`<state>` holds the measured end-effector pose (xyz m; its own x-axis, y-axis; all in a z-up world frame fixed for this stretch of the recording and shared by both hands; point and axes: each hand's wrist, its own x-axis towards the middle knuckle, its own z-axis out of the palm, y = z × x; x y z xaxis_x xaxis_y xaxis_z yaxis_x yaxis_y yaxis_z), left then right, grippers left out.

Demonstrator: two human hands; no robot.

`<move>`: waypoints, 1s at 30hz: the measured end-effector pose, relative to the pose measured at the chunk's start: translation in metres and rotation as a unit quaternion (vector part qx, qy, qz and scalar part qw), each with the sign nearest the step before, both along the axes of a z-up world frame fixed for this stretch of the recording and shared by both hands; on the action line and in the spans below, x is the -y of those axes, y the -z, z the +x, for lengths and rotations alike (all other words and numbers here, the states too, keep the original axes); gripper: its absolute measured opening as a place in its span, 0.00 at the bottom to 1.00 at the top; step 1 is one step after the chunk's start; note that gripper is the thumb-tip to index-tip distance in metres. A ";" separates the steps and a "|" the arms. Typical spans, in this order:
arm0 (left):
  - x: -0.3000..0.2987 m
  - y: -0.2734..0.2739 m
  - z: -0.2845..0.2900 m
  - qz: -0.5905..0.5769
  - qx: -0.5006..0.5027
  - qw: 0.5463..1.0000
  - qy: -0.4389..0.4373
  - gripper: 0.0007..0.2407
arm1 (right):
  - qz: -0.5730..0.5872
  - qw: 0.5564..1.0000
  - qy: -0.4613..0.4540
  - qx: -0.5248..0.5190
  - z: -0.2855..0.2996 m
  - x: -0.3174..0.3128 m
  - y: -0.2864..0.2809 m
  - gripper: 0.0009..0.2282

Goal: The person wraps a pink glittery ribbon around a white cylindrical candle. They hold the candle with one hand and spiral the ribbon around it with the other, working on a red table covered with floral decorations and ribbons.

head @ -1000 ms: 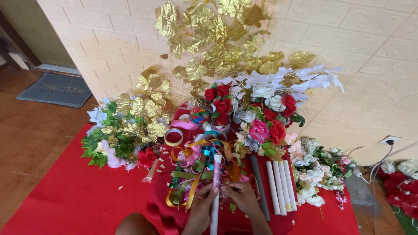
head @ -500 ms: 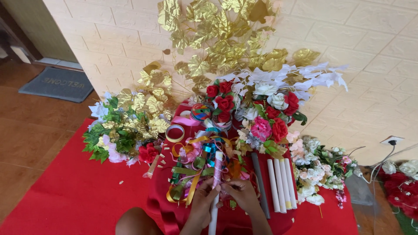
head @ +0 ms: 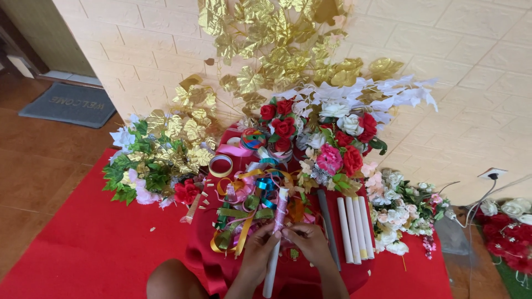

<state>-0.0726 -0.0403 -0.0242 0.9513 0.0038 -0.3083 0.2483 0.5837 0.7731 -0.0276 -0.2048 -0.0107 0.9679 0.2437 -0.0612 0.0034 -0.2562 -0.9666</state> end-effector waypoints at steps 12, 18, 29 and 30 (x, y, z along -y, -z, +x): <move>0.006 0.009 0.003 -0.076 -0.032 0.996 -0.021 0.13 | -0.003 1.000 -0.006 0.003 -0.001 -0.001 -0.008 0.09; 0.007 0.009 0.003 -0.077 -0.025 0.996 -0.027 0.14 | 0.017 1.000 -0.008 0.012 -0.002 -0.001 -0.007 0.09; 0.005 0.006 -0.003 -0.084 0.020 0.996 -0.027 0.15 | 0.028 0.999 -0.009 0.016 -0.008 0.001 -0.008 0.08; 0.005 0.007 -0.003 -0.077 0.016 0.996 -0.032 0.15 | 0.031 0.999 -0.010 0.024 -0.009 0.000 -0.009 0.07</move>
<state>-0.0756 -0.0456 -0.0311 0.9602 0.0191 -0.2787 0.1833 0.7098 0.6801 -0.0362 -0.2053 -0.0017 0.9643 0.2648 0.0002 0.0537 -0.1952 -0.9793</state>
